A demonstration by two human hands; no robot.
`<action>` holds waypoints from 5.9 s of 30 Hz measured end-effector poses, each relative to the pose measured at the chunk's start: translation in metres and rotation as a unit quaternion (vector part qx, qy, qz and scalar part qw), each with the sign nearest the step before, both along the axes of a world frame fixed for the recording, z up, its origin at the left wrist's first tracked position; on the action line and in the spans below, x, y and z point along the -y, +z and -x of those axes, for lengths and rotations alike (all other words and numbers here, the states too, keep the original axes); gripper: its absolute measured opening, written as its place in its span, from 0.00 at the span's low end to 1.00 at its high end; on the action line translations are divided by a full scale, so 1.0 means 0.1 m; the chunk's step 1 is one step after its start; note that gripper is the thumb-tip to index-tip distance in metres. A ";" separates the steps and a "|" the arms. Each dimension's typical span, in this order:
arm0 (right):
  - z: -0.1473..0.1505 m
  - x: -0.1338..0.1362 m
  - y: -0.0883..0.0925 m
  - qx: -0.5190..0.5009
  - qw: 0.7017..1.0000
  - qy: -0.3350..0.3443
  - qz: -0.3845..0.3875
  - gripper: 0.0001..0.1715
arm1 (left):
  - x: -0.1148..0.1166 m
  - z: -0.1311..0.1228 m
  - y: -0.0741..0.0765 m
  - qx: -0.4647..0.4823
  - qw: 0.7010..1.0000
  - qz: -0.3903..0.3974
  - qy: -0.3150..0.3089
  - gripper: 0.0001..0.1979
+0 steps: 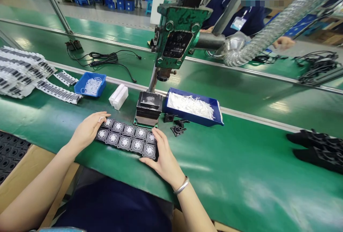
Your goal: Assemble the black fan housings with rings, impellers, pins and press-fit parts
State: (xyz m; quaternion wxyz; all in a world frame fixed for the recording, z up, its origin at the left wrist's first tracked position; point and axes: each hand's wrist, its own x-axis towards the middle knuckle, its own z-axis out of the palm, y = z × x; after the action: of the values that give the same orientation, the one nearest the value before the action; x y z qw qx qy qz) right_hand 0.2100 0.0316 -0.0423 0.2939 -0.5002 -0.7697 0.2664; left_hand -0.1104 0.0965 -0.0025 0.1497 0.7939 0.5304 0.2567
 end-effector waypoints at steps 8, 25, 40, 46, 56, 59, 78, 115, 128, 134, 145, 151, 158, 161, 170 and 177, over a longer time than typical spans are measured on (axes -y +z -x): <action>0.00 -0.01 0.00 -0.004 1.000 0.005 -0.003 0.55 | 0.02 -0.01 -0.02 0.019 1.000 0.007 0.007 0.16; 0.21 0.28 0.69 -0.108 0.992 0.054 -0.041 0.19 | 0.78 -0.77 0.33 0.233 0.894 0.345 -0.167 0.21; 0.14 0.31 0.66 -0.248 0.966 -0.070 0.002 0.05 | 0.92 -1.12 0.01 0.357 0.826 0.411 -0.147 0.21; 0.02 0.18 0.64 -0.090 0.983 -0.138 -0.076 0.05 | 0.88 -1.12 -0.10 0.411 0.768 0.479 -0.110 0.21; 0.03 0.13 0.61 -0.013 0.988 -0.080 -0.134 0.05 | 0.90 -1.19 -0.15 0.361 0.796 0.456 -0.168 0.20; 0.04 0.11 0.58 -0.005 0.988 -0.061 -0.141 0.05 | 0.89 -1.23 -0.17 0.344 0.811 0.440 -0.173 0.20; 0.13 0.26 0.65 -0.109 0.993 0.048 -0.009 0.04 | 0.85 -1.21 -0.10 0.310 0.838 0.400 -0.205 0.18; 0.33 -0.51 0.59 0.032 0.984 -0.043 -0.167 0.05 | 0.88 -0.96 -0.03 0.452 0.690 0.551 -0.129 0.26; 0.29 -0.21 0.93 0.015 0.982 -0.063 -0.178 0.10 | 0.90 -0.91 -0.02 0.408 0.779 0.457 -0.133 0.20; 0.44 0.07 0.76 -0.080 0.993 0.077 0.023 0.06 | 0.89 -0.91 -0.07 0.379 0.808 0.427 -0.148 0.22; 0.34 0.05 0.81 -0.153 0.986 -0.060 -0.017 0.04 | 0.98 -0.96 -0.05 0.484 0.760 0.425 -0.089 0.22; 0.34 -0.05 0.72 -0.021 0.994 -0.042 -0.094 0.06 | 0.98 -0.94 -0.09 0.495 0.728 0.469 -0.069 0.24; 0.35 -0.08 0.64 0.014 0.991 -0.021 -0.135 0.05 | 0.95 -0.92 -0.11 0.484 0.734 0.470 -0.085 0.23; 0.34 -0.09 0.66 0.014 0.990 -0.013 -0.140 0.05 | 0.94 -0.92 -0.12 0.479 0.737 0.471 -0.081 0.22; 0.35 -0.10 0.65 0.027 0.989 -0.004 -0.146 0.04 | 0.95 -0.92 -0.14 0.463 0.741 0.477 -0.098 0.22; 0.35 -0.11 0.67 0.040 0.988 0.012 -0.147 0.04 | 0.92 -0.89 -0.12 0.411 0.783 0.453 -0.114 0.22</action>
State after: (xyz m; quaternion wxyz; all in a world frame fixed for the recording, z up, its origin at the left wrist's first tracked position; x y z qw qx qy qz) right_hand 0.1751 0.0424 0.0249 0.3302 -0.4526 -0.8174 0.1341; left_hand -0.0213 0.0042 -0.0143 0.7243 0.5088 0.3794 0.2693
